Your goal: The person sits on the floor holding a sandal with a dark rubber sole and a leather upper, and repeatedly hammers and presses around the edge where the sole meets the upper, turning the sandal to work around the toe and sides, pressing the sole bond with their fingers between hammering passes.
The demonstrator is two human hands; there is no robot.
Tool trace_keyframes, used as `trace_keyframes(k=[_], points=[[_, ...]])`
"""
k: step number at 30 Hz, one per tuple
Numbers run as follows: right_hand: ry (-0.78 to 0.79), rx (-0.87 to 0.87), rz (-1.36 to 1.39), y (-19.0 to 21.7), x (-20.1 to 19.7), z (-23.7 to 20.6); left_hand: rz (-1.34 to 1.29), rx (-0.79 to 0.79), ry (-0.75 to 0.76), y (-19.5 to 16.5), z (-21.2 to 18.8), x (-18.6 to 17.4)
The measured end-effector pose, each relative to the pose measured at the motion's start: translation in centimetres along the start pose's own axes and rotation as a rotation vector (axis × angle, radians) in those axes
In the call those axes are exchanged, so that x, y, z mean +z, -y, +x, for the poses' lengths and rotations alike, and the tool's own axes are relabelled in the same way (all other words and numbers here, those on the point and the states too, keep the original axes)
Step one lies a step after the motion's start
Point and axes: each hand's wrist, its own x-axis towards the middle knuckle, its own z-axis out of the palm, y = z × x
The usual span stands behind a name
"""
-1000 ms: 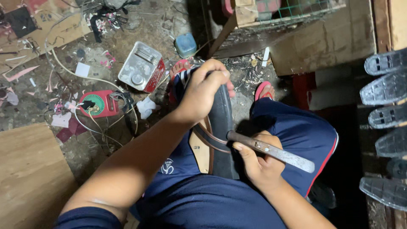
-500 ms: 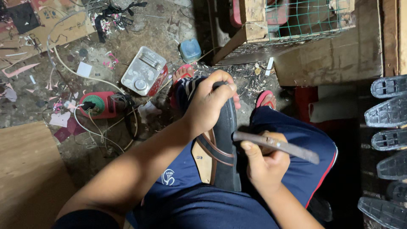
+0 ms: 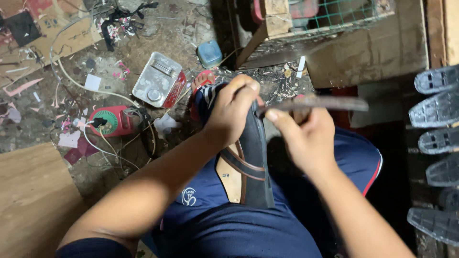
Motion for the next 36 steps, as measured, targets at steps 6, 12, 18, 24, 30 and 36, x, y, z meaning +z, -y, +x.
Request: trace_keyframes(k=[6,12,18,24,30,36], points=[[0.116,0.001,0.022,2.2,-3.2,-0.1,0.074,0.099,0.020,0.4,-1.7,1.9],[0.132,0.123,0.533,-0.5,-7.2,-9.0,-0.039,0.171,0.113,-0.4,-2.7,-0.2],[-0.002,-0.158,0.000,-5.3,-4.8,-12.6,-0.110,0.037,-0.035,0.4,-2.4,-0.3],[-0.006,-0.160,0.019,-2.1,-3.8,-12.9,-0.182,-0.023,-0.042,1.2,-2.0,-0.2],[-0.011,-0.471,-0.188,-1.4,-2.0,-11.3,-0.126,0.013,-0.062,1.7,-1.8,-0.3],[-0.057,-0.596,-0.343,-0.5,-0.8,-8.0,0.128,0.145,-0.091,2.0,-1.2,-0.1]])
